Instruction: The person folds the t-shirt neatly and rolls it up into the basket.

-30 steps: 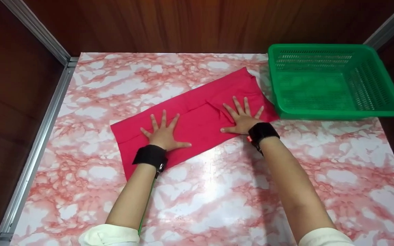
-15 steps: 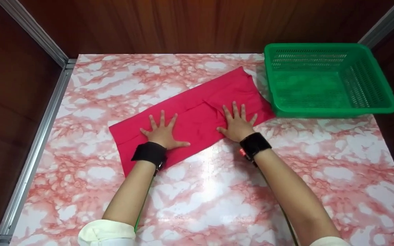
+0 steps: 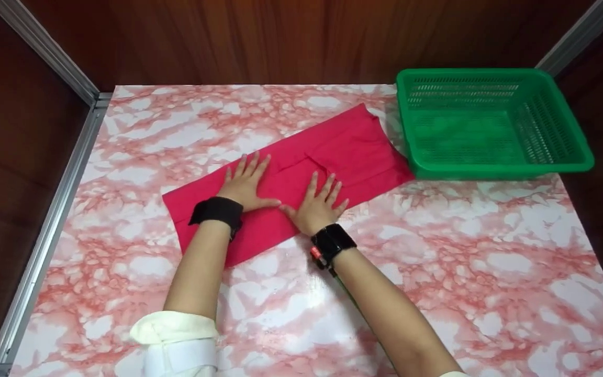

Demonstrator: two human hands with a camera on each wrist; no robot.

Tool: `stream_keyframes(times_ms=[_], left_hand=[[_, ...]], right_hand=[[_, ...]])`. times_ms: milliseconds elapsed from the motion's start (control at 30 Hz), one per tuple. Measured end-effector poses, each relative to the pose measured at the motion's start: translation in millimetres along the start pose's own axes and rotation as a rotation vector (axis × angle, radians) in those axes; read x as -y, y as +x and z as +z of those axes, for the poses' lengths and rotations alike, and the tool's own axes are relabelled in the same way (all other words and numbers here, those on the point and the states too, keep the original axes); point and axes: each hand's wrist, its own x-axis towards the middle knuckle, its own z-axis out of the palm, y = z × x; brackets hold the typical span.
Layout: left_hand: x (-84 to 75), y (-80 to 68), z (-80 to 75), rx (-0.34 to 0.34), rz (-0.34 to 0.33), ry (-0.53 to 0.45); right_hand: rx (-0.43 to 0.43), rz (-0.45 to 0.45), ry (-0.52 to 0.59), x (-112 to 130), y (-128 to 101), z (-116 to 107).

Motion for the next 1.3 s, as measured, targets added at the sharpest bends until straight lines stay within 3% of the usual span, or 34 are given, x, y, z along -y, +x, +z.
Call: stream_keyframes(times_ms=[100, 400, 600, 833, 1000, 1300], left_hand=[[-0.2, 3.8, 5.5, 0.026, 0.022, 0.007], [-7.5, 4.8, 12.8, 0.034, -0.065, 0.058], [-7.5, 7.3, 12.6, 0.081, -0.091, 0.029], [-14.9, 2.7, 6.4, 0.126, -0.096, -0.039], [-19.8, 1.0, 6.2, 0.132, -0.115, -0.084], [-21.3, 7.7, 20.4, 0.104, -0.176, -0.109]], right_hand=[[0.023, 0.041, -0.049, 5.6, 1.2, 2.7], [0.096, 0.067, -0.135, 9.0, 5.0, 3.9], [0.106, 0.037, -0.157, 4.0, 9.7, 1.5], [0.189, 0.008, -0.112, -9.2, 24.4, 2.5], [0.231, -0.018, -0.117, -17.1, 37.4, 2.8], [0.274, -0.082, -0.136, -29.0, 56.1, 2.3]])
